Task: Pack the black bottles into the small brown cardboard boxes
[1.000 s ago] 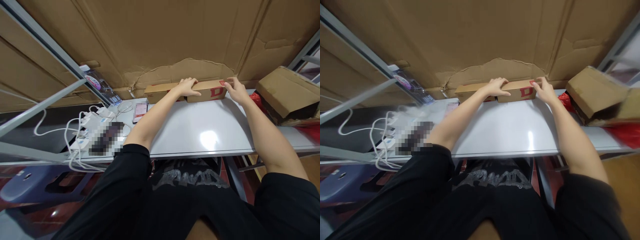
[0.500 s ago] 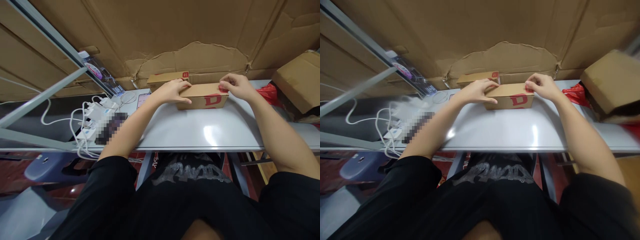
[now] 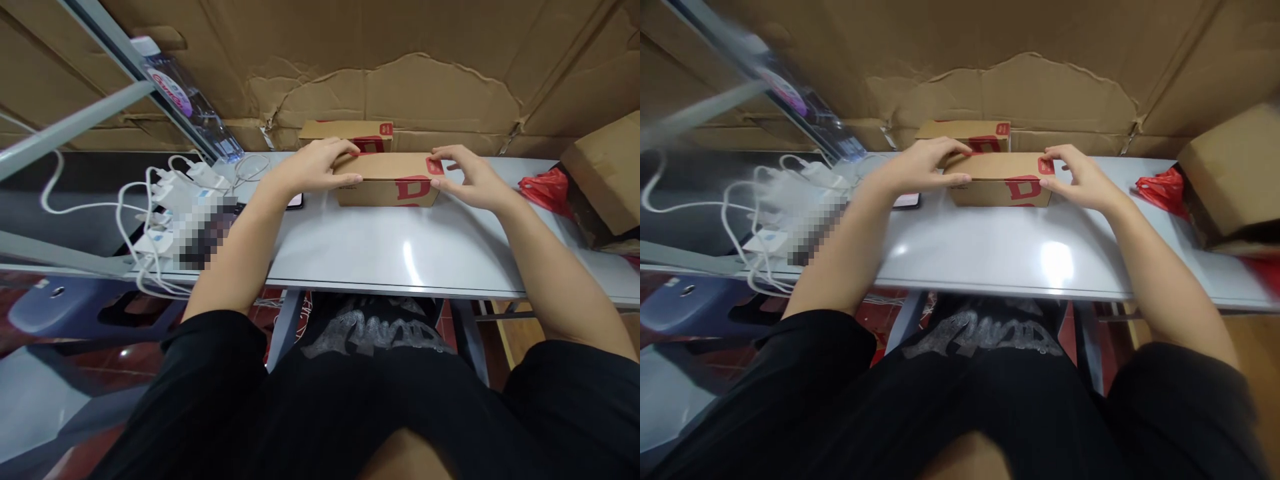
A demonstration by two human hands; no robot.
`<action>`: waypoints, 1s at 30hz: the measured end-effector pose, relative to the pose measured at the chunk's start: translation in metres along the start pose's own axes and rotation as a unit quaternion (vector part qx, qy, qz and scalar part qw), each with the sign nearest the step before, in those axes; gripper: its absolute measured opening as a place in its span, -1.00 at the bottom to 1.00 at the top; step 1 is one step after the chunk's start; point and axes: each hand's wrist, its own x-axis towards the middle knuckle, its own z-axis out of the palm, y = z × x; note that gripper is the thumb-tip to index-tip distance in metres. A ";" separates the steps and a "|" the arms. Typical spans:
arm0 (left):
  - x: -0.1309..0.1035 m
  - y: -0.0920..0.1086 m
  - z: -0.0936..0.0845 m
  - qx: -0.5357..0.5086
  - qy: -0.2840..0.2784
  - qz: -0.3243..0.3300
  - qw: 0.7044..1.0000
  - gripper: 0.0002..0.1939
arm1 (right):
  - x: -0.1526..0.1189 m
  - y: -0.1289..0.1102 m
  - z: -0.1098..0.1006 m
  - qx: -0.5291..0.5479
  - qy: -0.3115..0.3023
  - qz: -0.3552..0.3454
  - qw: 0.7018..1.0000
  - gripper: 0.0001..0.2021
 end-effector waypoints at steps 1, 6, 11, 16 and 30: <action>-0.001 -0.001 -0.002 0.000 -0.005 -0.001 1.000 -0.32 | 0.001 0.000 0.002 0.001 0.002 -0.004 1.000 -0.32; -0.003 0.000 -0.003 0.004 -0.013 -0.019 1.000 -0.40 | 0.003 -0.003 0.008 0.003 0.009 0.028 1.000 -0.08; 0.005 0.004 0.017 -0.005 0.014 -0.038 0.999 -0.42 | 0.005 0.005 0.008 -0.006 0.038 0.045 0.998 -0.05; 0.016 0.005 0.036 -0.016 0.044 -0.030 0.998 -0.48 | 0.011 0.020 0.013 0.018 0.060 0.056 0.996 -0.08; 0.026 0.007 0.042 -0.010 0.146 -0.093 0.985 -0.27 | 0.021 0.035 0.028 0.071 0.099 0.067 0.990 0.06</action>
